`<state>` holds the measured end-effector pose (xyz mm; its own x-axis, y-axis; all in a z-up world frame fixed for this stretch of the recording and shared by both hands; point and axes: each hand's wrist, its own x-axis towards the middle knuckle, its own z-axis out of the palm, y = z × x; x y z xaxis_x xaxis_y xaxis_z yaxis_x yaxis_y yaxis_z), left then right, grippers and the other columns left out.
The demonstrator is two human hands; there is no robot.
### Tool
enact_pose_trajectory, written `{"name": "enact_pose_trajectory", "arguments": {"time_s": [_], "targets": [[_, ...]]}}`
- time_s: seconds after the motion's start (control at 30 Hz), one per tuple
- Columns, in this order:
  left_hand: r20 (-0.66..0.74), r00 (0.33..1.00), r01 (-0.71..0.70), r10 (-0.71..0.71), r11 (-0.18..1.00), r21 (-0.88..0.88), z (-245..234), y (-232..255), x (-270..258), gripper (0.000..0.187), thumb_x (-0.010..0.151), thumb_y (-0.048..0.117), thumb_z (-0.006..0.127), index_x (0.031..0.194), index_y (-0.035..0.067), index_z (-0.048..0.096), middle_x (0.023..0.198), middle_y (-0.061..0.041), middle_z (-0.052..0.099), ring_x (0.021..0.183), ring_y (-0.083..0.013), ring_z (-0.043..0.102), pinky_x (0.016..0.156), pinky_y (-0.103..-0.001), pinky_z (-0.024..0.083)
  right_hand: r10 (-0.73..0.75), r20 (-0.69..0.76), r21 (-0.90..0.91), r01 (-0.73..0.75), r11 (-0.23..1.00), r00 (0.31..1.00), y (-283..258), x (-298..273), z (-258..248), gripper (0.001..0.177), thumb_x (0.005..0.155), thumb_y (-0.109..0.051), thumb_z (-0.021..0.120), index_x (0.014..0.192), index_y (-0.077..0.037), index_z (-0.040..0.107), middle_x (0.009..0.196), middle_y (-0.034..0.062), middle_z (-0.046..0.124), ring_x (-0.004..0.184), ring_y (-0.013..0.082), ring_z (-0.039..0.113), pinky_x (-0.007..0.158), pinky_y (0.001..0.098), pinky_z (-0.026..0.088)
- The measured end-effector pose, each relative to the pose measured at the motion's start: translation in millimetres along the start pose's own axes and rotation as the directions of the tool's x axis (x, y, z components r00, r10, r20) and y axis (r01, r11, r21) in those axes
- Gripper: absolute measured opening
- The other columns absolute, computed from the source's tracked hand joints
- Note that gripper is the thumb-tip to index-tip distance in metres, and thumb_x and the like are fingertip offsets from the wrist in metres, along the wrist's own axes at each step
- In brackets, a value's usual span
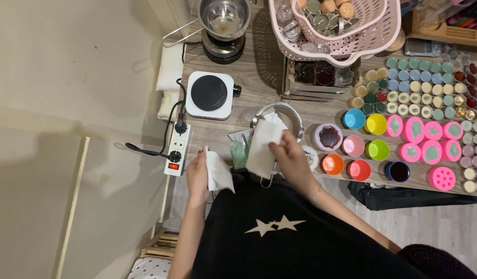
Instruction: Pouring colored melted wax into small candle molds using a spoon and small metal pitcher.
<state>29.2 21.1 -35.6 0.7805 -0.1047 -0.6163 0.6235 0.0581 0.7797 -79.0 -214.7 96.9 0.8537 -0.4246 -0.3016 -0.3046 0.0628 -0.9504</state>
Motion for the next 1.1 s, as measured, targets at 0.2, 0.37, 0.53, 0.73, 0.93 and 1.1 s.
{"name": "enact_pose_trajectory", "arguments": {"time_s": [0.2, 0.37, 0.53, 0.73, 0.93, 1.1], "targets": [[-0.176, 0.953, -0.232, 0.246, 0.968, 0.097, 0.8, 35.8, -10.1, 0.028, 0.096, 0.019, 0.07, 0.108, -0.004, 0.063, 0.086, -0.007, 0.072, 0.074, -0.0128, 0.065, 0.066, -0.029, 0.052, 0.111, -0.298, 0.282, -0.024, 0.959, 0.948, -19.1, 30.8, -49.2, 0.029, 0.09, -0.002, 0.055, 0.119, -0.004, 0.057, 0.102, 0.0074, 0.071, 0.086, 0.0149, 0.069, 0.08, 0.03, 0.058], [0.004, 0.824, -0.455, 0.567, 0.657, 0.602, 26.1, 40.5, -9.0, 0.026, 0.097, 0.015, 0.069, 0.116, -0.003, 0.063, 0.099, -0.014, 0.069, 0.089, -0.0275, 0.065, 0.08, -0.038, 0.051, 0.174, -0.308, 0.51, 0.008, 0.86, 0.935, -7.2, 29.4, -106.7, 0.014, 0.093, -0.001, 0.055, 0.106, -0.002, 0.06, 0.101, 0.0072, 0.069, 0.088, 0.0155, 0.069, 0.083, 0.0316, 0.059], [0.322, 0.721, -0.552, 0.614, 0.227, 0.803, 34.8, 2.0, 7.3, 0.04, 0.095, 0.018, 0.071, 0.128, 0.0, 0.059, 0.121, -0.017, 0.063, 0.115, -0.0355, 0.056, 0.101, -0.045, 0.044, 0.116, -0.465, 0.427, 0.108, 0.898, 0.878, -30.6, 6.2, -106.1, 0.008, 0.096, -0.003, 0.059, 0.099, -0.002, 0.066, 0.096, 0.0055, 0.07, 0.083, 0.0127, 0.067, 0.076, 0.0275, 0.056], [0.356, 0.724, -0.515, 0.591, 0.12, 0.849, 36.9, 9.2, -8.1, 0.063, 0.088, 0.026, 0.074, 0.141, 0.002, 0.049, 0.137, -0.015, 0.055, 0.125, -0.0367, 0.045, 0.107, -0.051, 0.036, -0.055, -0.515, 0.064, 0.102, 0.993, 0.856, -36.8, -11.0, -94.9, 0.021, 0.101, -0.009, 0.059, 0.116, 0.0, 0.071, 0.094, -0.0009, 0.068, 0.076, 0.0035, 0.057, 0.063, 0.0206, 0.043], [0.418, 0.695, -0.588, 0.585, 0.128, 0.799, 23.3, 1.0, -6.6, 0.068, 0.09, 0.027, 0.074, 0.147, 0.002, 0.045, 0.145, -0.015, 0.051, 0.13, -0.039, 0.043, 0.11, -0.051, 0.034, -0.06, -0.494, 0.066, 0.106, 0.992, 0.868, -39.6, -5.1, -97.8, 0.023, 0.102, -0.009, 0.059, 0.119, 0.0, 0.071, 0.101, -0.0019, 0.071, 0.083, 0.0022, 0.06, 0.07, 0.0188, 0.047], [0.44, 0.739, -0.495, 0.51, -0.032, 0.869, 12.7, -6.4, -6.4, 0.055, 0.086, 0.017, 0.072, 0.139, 0.012, 0.059, 0.147, -0.003, 0.054, 0.127, -0.0343, 0.046, 0.11, -0.047, 0.034, 0.001, -0.481, 0.135, 0.073, 0.988, 0.877, -35.6, 1.3, -104.3, 0.023, 0.101, -0.01, 0.06, 0.119, -0.001, 0.072, 0.099, -0.002, 0.07, 0.079, 0.0032, 0.058, 0.066, 0.0197, 0.044]]}}
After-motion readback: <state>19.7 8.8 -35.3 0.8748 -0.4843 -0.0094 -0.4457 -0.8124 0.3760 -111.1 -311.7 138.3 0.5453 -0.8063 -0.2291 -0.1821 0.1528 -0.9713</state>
